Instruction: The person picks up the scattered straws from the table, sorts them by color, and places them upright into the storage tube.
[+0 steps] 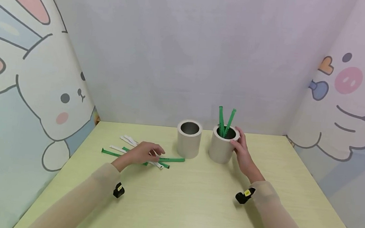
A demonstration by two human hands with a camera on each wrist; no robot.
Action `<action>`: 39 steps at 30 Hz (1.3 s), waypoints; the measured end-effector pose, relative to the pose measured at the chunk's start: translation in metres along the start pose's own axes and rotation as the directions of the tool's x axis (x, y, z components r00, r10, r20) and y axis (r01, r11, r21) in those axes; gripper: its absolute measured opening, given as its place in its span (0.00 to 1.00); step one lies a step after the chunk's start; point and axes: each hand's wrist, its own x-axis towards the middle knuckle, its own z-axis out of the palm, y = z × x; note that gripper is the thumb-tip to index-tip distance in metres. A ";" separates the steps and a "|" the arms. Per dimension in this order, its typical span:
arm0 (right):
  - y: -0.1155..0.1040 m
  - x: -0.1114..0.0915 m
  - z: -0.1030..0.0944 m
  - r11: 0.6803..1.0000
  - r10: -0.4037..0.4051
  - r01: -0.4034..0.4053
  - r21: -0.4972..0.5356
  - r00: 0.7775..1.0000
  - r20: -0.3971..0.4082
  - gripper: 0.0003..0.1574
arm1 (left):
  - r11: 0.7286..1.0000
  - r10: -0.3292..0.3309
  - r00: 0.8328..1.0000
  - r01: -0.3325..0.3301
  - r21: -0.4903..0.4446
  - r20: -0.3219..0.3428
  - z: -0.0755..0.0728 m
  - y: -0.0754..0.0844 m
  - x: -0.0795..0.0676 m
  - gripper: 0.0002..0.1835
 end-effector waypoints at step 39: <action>0.001 0.000 0.000 1.000 -0.011 0.011 -0.012 1.000 0.010 0.42 | 1.000 0.016 0.999 -0.016 0.012 -0.039 -0.001 0.008 0.002 0.11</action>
